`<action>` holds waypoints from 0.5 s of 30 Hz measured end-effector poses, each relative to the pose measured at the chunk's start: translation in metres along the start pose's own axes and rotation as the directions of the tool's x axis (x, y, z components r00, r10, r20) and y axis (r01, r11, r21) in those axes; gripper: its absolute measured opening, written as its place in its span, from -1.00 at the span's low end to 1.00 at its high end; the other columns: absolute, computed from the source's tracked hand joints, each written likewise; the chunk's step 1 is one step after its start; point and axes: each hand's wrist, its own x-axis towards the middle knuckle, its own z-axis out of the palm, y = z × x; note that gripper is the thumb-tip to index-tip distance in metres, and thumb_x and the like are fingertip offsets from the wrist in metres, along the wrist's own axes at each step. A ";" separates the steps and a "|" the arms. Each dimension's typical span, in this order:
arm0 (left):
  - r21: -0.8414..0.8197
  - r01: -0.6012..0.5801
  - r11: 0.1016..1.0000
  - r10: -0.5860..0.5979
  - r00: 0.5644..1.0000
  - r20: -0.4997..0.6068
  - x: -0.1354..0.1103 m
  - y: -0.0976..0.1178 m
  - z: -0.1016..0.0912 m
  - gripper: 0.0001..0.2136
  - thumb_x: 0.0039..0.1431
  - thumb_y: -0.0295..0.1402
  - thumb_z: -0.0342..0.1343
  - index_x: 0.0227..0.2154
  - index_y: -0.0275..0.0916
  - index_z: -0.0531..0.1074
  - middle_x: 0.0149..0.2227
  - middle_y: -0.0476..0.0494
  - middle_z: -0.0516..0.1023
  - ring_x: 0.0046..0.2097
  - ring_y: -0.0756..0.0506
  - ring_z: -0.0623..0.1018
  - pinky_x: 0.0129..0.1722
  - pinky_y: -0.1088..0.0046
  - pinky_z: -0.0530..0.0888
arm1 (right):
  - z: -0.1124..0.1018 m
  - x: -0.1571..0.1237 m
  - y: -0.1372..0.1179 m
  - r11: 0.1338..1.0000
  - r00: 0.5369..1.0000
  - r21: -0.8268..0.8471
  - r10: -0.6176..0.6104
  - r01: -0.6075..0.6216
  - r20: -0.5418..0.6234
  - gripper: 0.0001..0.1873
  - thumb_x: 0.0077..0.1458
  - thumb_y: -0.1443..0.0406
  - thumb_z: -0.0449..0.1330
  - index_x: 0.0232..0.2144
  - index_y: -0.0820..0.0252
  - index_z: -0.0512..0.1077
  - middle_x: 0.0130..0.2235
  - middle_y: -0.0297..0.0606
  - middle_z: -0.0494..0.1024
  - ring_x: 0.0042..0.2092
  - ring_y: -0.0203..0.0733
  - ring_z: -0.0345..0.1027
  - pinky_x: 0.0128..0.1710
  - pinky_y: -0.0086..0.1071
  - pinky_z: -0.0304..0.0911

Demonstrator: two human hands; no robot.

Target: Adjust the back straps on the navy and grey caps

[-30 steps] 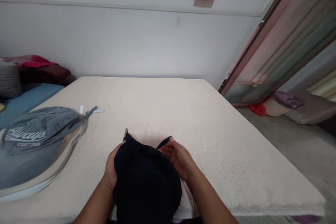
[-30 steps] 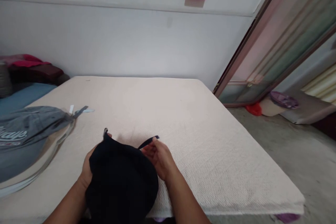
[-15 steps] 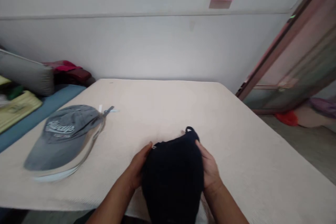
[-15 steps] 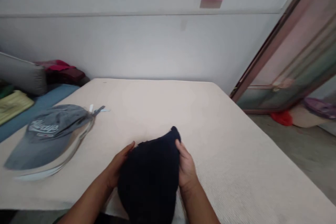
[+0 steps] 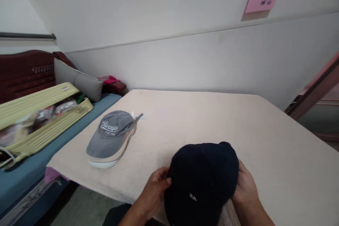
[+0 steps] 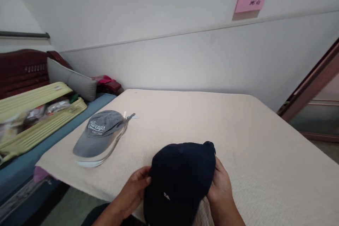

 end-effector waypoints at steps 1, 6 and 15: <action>0.025 -0.049 0.998 0.050 0.998 -0.035 -0.001 0.012 -0.002 -0.74 0.01 -0.42 0.24 -0.18 -0.29 0.52 -0.21 -0.22 0.59 -0.23 -0.10 0.55 -0.17 0.39 0.40 | 0.003 0.000 0.007 1.000 0.999 -0.021 -0.018 0.019 0.043 -0.88 0.04 0.30 0.19 -0.39 0.12 0.54 -0.45 -0.31 0.61 -0.38 -0.21 0.50 -0.18 -0.33 0.40; 0.246 -0.213 0.945 0.267 0.940 -0.213 0.011 0.110 -0.017 -0.71 -0.04 -0.37 0.28 -0.20 -0.28 0.51 -0.26 -0.17 0.63 -0.26 -0.12 0.58 -0.19 0.41 0.45 | 0.018 0.000 0.034 0.990 0.978 -0.136 0.069 -0.043 0.195 -0.71 0.07 0.13 0.17 -0.27 0.21 0.51 -0.30 -0.13 0.60 -0.28 -0.17 0.49 -0.26 -0.33 0.38; 0.764 -0.329 0.555 0.708 0.669 -0.227 0.025 0.280 -0.076 -0.63 0.25 -0.27 -0.12 0.01 -0.38 0.31 -0.12 -0.08 0.58 -0.06 -0.15 0.50 -0.11 0.26 0.45 | 0.030 0.003 0.049 0.986 0.977 -0.118 0.135 -0.116 0.164 -0.81 -0.03 0.21 0.27 -0.38 0.23 0.51 -0.46 -0.26 0.53 -0.47 -0.31 0.35 -0.50 -0.47 0.27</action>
